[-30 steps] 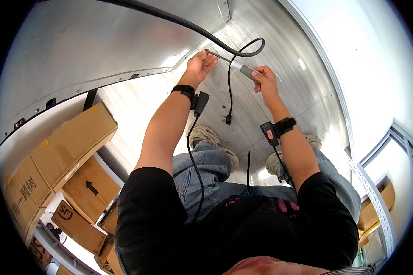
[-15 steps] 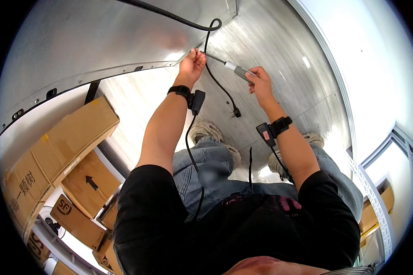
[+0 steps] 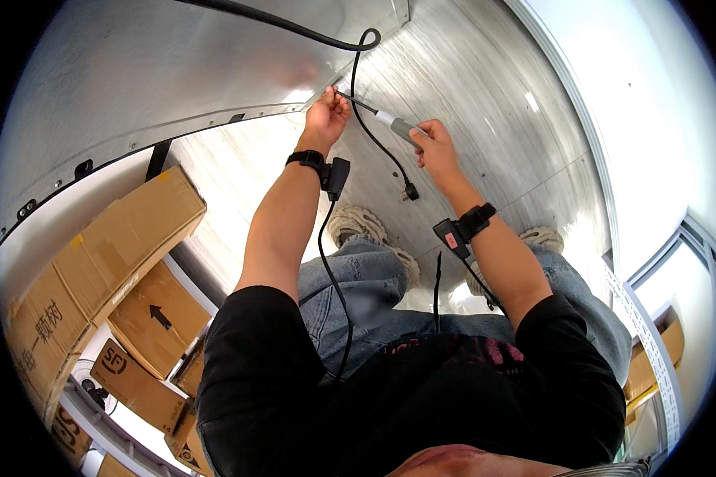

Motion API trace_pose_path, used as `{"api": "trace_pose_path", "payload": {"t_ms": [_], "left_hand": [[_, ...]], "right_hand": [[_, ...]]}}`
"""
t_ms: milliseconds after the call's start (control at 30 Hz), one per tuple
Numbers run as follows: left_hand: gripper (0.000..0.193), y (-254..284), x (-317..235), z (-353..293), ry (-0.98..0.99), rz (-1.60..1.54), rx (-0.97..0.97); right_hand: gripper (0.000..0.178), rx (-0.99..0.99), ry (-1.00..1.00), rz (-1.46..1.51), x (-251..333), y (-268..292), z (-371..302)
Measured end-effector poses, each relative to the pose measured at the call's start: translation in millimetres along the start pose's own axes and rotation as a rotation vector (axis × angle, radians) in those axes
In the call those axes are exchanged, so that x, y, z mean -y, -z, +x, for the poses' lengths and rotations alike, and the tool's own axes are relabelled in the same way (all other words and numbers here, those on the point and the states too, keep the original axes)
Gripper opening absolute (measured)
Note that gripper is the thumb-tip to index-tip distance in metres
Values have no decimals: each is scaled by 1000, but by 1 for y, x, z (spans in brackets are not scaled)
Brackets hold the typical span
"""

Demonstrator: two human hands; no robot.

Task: The person uses a screwdriver to fasten screws into the back panel of a white appliance, then wipes the top surface with a blue cloth, and finally secures a black plastic cover with screws.

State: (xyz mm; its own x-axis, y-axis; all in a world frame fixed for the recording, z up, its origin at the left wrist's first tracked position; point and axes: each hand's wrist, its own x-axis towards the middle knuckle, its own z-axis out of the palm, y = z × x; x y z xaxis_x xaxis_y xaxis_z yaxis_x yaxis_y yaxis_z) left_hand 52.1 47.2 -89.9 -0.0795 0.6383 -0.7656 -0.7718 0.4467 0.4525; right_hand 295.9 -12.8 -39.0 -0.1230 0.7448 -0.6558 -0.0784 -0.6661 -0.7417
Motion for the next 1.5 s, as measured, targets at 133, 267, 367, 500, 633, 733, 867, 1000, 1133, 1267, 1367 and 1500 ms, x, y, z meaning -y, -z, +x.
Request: {"api": "trace_pose_path", "payload": {"t_ms": [133,267,367,500,633,733,867,1000,1133,1267,1367,1500], "left_hand": [[18,5,-1,2,13,7,-93],[19,15,-1,5,-1,34,-127],[17,27,-2,8,-11,8,-142],[17,36,-2,9,-13,40,-202],[17,40,-5,8,7,32,-201],[17,40,-8,5,16,59,-187],[18,40,-9,2,17,95,-237],[18,42,-10,-1,-3,98,-239],[18,39,-8,-2,-4,116,-222],[17,33,-9,-5,-4,152,-212],[16,39,-10,3,-23,163,-271],[18,32,-8,6,19,355,-253]], "right_hand": [[25,-7,8,-66,-10,-11,-1],[27,35,-49,-31,-12,-24,-9],[27,76,-89,7,-18,-35,-15],[24,109,-107,30,-30,-42,-19],[28,121,-79,17,-41,-46,-19],[28,93,-72,-74,-42,-48,-18],[29,48,130,-295,-58,-54,-19],[32,24,171,-366,-65,-58,-24],[34,23,157,-320,-73,-60,-23],[34,88,-6,-121,-81,-62,-15],[34,173,-202,128,-67,-64,-19],[35,145,-154,34,-99,-58,-8]]}}
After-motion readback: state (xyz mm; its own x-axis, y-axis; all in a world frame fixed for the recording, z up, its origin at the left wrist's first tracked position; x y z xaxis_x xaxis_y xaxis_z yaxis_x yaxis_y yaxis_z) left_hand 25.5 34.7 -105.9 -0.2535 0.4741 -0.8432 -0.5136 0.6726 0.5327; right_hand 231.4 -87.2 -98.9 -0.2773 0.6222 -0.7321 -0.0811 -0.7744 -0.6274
